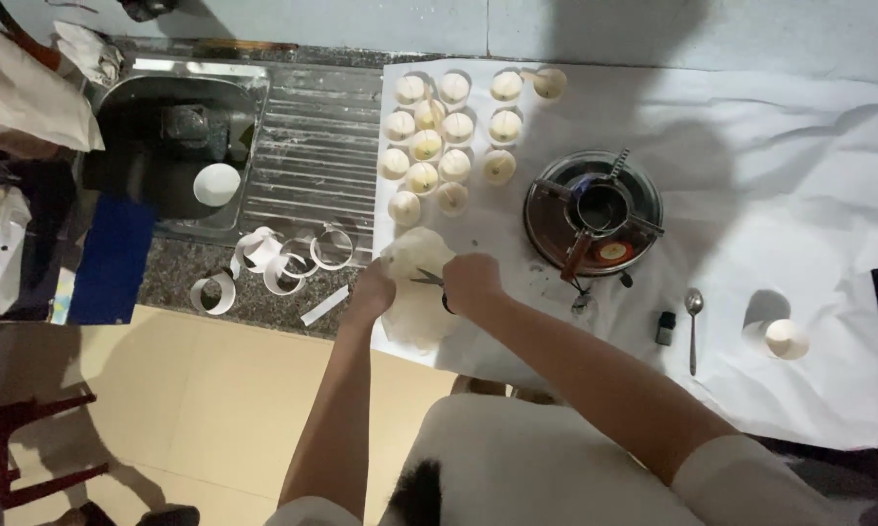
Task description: Pouring melted wax into small molds, cutting wicks with scissors, and assembling small candles on a workspace.
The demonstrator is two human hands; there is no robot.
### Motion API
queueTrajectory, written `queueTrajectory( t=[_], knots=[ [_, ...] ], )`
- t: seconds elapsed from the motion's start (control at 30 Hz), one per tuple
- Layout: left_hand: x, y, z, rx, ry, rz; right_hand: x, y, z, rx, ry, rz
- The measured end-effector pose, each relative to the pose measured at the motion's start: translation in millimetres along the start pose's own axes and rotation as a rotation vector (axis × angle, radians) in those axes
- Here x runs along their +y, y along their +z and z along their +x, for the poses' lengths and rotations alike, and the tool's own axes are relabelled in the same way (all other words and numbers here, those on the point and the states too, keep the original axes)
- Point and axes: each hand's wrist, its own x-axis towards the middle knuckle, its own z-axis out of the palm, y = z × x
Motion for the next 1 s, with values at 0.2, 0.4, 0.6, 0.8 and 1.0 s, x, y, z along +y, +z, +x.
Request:
queueTrajectory(
  t=[0.2,0.4,0.6,0.8,1.0],
  knots=[
    [-15,4,27,-0.058,0.08,0.192,-19,-44,-8,-0.087,0.035,0.013],
    [-27,14,24,0.144,0.728,1.277,-47,-43,26,-0.198,0.063,-0.057],
    [15,-18,-36,-0.073,0.468,0.479,-56,-42,16,-0.172,0.118,-0.012],
    [-13,-1,0,-0.091,0.041,-0.312,-45,-67,-8,-0.04,0.078,-0.024],
    [-34,13,24,-0.093,0.026,-0.191,-49,-32,1,0.007,0.107,0.048]
  ],
)
